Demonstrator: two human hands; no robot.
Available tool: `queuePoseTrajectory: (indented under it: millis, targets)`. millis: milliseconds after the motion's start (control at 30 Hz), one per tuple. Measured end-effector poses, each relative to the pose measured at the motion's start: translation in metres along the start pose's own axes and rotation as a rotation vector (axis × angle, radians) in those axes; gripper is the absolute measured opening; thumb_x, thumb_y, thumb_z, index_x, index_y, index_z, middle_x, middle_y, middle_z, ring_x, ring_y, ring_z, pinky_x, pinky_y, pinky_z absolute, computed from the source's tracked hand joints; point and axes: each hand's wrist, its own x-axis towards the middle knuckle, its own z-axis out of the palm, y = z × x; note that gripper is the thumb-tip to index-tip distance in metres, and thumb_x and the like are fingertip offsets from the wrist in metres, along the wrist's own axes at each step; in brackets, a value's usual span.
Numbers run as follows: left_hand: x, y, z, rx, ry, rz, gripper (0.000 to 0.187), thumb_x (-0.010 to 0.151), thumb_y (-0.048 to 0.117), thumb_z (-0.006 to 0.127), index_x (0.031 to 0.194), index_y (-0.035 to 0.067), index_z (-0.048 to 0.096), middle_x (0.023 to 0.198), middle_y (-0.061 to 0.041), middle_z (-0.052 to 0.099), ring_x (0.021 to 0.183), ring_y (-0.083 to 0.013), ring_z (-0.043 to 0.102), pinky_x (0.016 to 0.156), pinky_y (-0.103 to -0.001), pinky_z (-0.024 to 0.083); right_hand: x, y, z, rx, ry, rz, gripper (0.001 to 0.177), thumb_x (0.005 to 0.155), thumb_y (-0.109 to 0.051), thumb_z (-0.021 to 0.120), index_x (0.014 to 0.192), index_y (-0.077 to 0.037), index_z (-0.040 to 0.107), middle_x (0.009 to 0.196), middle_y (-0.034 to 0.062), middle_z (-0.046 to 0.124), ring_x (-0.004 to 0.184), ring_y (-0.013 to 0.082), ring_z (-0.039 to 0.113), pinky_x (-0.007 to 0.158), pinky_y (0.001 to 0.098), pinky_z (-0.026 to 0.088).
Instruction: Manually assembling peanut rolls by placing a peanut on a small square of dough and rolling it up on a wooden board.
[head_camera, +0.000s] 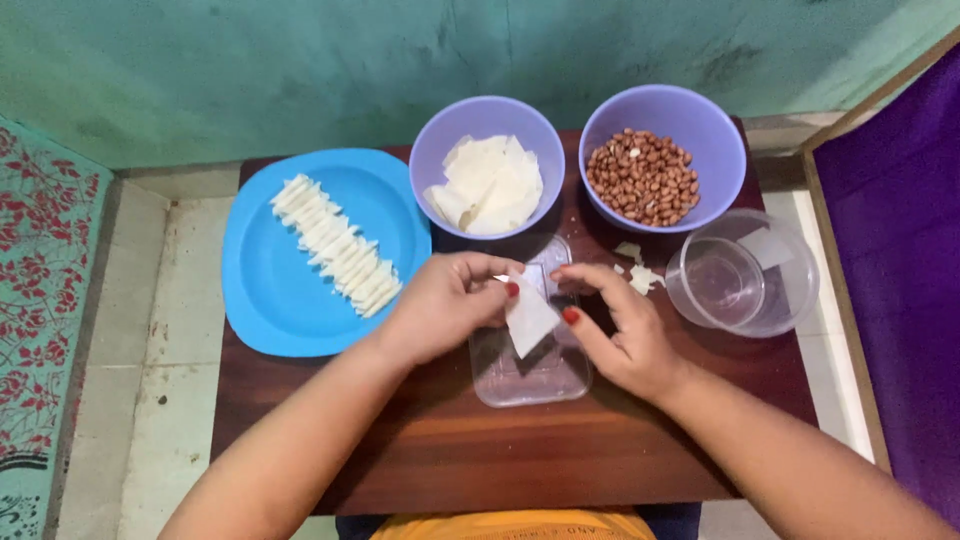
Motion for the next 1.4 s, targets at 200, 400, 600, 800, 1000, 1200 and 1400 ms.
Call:
queuePoseTrajectory:
  millis: [200,400,600,800,1000,1200,1400]
  targets:
    - [-0.036,-0.029,0.005,0.944,0.219,0.578,0.028,0.095,0.02,0.064,0.119,0.016,0.076,0.105,-0.006,0.078,0.096,-0.0261,0.076,0.084,-0.032,0.06,0.008,-0.006,-0.001,-0.269,-0.037,-0.16,0.023,0.095,-0.023,0.071,0.114,-0.012,0.074,0.112,0.0065,0.071,0.105,0.0307,0.07,0.094,0.043,0.052]
    - [-0.039,-0.069,0.007,1.194,0.266,0.942,0.016,0.094,0.032,0.066,0.101,0.02,0.074,0.103,0.0,0.071,0.089,-0.0197,0.071,0.076,-0.03,0.056,0.004,-0.004,0.001,-0.454,-0.239,-0.218,0.024,0.084,-0.037,0.078,0.102,-0.021,0.077,0.112,0.005,0.067,0.108,0.0306,0.064,0.091,0.044,0.046]
    - [-0.048,-0.033,0.005,0.931,0.034,1.035,0.013,0.086,0.004,0.074,0.09,-0.003,0.065,0.104,-0.019,0.065,0.087,-0.0359,0.062,0.081,-0.044,0.052,0.012,-0.018,0.009,-0.444,-0.209,-0.143,0.022,0.084,-0.021,0.075,0.104,-0.014,0.079,0.118,0.0106,0.063,0.106,0.028,0.057,0.095,0.0402,0.039]
    - [-0.045,-0.032,-0.002,0.869,-0.006,0.981,0.014,0.086,0.006,0.075,0.093,-0.001,0.066,0.104,-0.015,0.064,0.091,-0.0321,0.061,0.094,-0.046,0.051,0.018,-0.008,0.001,-0.313,-0.198,-0.033,0.027,0.09,-0.013,0.067,0.114,-0.005,0.075,0.11,0.0118,0.063,0.103,0.0254,0.058,0.092,0.0372,0.047]
    - [-0.038,-0.056,-0.003,1.039,-0.037,0.856,0.051,0.091,0.032,0.073,0.129,0.001,0.061,0.145,-0.022,0.054,0.139,-0.0439,0.046,0.114,-0.061,0.034,0.018,-0.015,-0.007,-0.302,-0.319,-0.121,0.022,0.073,-0.007,0.065,0.092,-0.009,0.075,0.116,0.0123,0.062,0.115,0.0297,0.057,0.102,0.0435,0.041]
    - [-0.038,-0.061,0.001,1.154,-0.06,0.865,0.056,0.094,0.042,0.066,0.131,0.001,0.061,0.142,-0.024,0.054,0.137,-0.0445,0.045,0.11,-0.075,0.026,0.015,-0.008,-0.009,-0.37,-0.38,-0.136,0.028,0.075,-0.008,0.058,0.092,-0.012,0.08,0.12,0.0156,0.062,0.119,0.0302,0.052,0.104,0.0466,0.034]
    - [-0.044,-0.055,0.002,1.115,0.011,0.914,0.053,0.091,0.038,0.072,0.126,0.0,0.062,0.136,-0.023,0.056,0.131,-0.042,0.049,0.111,-0.078,0.02,0.015,-0.015,-0.01,-0.424,-0.288,-0.192,0.031,0.073,-0.006,0.06,0.1,-0.009,0.077,0.12,0.0164,0.06,0.12,0.0319,0.051,0.105,0.0469,0.033]
